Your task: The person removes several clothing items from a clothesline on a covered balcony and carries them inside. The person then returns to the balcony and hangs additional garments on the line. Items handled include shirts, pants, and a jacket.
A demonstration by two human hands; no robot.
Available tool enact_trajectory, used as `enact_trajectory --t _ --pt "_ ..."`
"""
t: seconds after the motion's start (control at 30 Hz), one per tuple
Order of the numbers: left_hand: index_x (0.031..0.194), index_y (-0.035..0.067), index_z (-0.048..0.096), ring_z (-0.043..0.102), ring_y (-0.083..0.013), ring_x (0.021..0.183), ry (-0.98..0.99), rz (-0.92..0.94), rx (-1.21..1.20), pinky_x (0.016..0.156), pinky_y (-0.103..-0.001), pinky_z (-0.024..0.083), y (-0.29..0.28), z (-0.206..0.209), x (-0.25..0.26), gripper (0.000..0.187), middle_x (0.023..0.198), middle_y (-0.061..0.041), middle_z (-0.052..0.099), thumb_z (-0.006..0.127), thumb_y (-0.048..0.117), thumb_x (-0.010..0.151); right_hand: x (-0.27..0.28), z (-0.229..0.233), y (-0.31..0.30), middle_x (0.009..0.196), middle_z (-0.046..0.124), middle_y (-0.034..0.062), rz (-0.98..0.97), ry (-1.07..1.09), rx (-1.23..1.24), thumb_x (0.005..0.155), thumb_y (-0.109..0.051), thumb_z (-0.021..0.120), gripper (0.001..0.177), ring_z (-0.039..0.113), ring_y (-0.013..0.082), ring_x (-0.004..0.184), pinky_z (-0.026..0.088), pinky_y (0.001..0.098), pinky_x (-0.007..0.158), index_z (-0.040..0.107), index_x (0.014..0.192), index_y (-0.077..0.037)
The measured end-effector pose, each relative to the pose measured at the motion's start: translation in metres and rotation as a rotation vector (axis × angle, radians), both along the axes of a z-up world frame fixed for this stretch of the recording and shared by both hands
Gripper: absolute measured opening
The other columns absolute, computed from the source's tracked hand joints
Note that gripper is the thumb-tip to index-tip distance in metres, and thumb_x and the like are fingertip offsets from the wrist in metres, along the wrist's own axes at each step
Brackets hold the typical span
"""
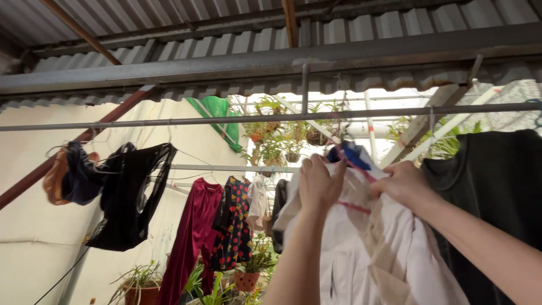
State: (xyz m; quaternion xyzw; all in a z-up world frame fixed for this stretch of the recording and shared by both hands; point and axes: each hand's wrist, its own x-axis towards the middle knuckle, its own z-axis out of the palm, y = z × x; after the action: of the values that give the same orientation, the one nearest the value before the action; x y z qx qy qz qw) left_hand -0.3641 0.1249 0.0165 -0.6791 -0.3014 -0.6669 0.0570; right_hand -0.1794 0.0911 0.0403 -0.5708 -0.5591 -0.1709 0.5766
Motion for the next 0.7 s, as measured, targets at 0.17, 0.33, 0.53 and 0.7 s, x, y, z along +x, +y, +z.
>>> enact_trajectory --t 0.17,0.33,0.53,0.7 --pt "0.15 0.003 0.029 0.039 -0.043 0.141 0.01 0.054 -0.043 0.11 -0.059 0.039 -0.011 0.023 -0.004 0.083 0.149 -0.023 0.04 0.055 0.055 0.091 0.0 -0.012 -0.007 0.121 0.078 0.011 -0.012 -0.097 -0.072 0.041 -0.037 0.095 0.083 0.066 0.0286 0.124 0.05 0.0399 0.105 0.08 0.12 -0.015" --pt "0.133 0.006 0.051 0.057 -0.0446 0.125 -0.026 0.031 -0.071 0.094 -0.061 0.051 -0.03 0.021 -0.031 0.07 0.13 -0.02 0.056 0.064 0.057 0.087 -0.009 -0.045 -0.039 0.074 0.078 0.0088 0.067 -0.211 -0.102 0.044 -0.027 0.089 0.034 0.075 0.0272 0.087 0.053 0.0413 0.076 0.088 0.077 -0.021" --pt "0.113 0.007 0.064 0.068 -0.0472 0.11 -0.013 0.095 -0.111 0.09 -0.056 0.055 -0.035 0.001 -0.043 0.031 0.106 -0.023 0.071 0.058 0.028 0.091 -0.018 -0.078 -0.056 0.062 0.076 0.0009 0.314 -0.252 -0.265 0.049 -0.009 0.086 0.03 0.068 0.0145 0.062 0.053 0.0308 0.061 0.09 0.079 -0.015" --pt "0.119 0.005 0.057 0.067 -0.0471 0.111 0.128 0.178 -0.181 0.092 -0.057 0.054 -0.038 -0.031 -0.05 0.036 0.108 -0.021 0.071 0.055 0.028 0.091 -0.031 -0.103 -0.087 0.069 0.078 0.0104 0.457 -0.145 -0.413 0.055 0.001 0.081 0.035 0.068 0.0195 0.063 0.053 0.0326 0.059 0.086 0.089 -0.007"
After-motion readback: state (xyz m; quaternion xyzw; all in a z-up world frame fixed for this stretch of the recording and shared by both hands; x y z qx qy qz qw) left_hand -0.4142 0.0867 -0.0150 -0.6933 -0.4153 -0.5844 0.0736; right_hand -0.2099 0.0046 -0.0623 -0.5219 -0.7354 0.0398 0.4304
